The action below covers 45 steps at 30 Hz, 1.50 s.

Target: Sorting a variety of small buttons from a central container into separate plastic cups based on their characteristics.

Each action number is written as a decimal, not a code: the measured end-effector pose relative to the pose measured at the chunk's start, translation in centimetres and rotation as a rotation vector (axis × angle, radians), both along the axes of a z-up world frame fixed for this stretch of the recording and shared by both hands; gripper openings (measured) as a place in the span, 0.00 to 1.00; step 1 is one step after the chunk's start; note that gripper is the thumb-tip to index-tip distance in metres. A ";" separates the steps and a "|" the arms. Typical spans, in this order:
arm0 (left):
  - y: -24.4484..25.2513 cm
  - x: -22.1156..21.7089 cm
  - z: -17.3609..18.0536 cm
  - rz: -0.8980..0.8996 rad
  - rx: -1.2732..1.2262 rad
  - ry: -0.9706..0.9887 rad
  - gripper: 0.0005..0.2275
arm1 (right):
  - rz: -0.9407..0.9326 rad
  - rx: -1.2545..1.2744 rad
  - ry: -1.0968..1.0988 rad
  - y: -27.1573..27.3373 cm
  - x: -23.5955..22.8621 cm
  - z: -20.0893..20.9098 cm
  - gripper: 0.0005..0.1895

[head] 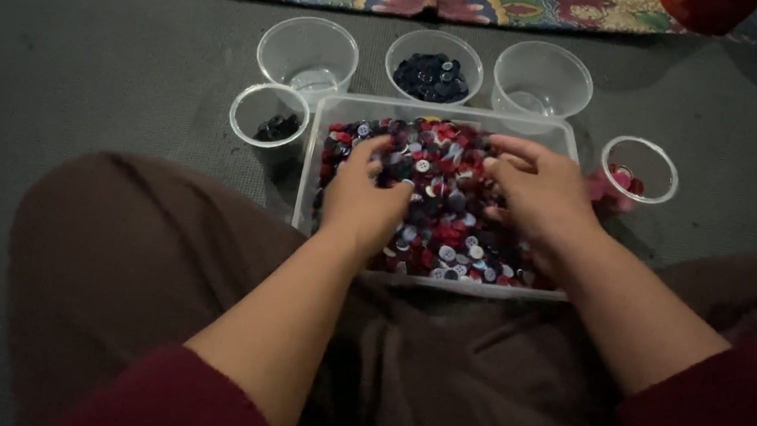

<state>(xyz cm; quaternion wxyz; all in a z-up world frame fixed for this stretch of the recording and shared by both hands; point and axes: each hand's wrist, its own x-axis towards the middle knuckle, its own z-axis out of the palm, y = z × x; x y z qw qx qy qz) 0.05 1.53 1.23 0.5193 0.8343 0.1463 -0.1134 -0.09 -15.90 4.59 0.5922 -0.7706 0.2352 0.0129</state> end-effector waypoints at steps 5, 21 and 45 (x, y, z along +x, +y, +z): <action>-0.1 0.3 -2.9 0.076 0.137 -0.025 0.17 | 0.218 -0.599 -0.189 -5.4 -0.4 -8.1 0.16; -1.5 -2.0 -1.0 -0.290 0.435 0.016 0.13 | 0.345 -0.656 0.164 -3.3 -3.9 -6.3 0.15; -1.8 -1.3 -1.2 -0.399 0.548 0.081 0.07 | 0.346 -0.634 0.177 -2.0 -3.0 -5.9 0.09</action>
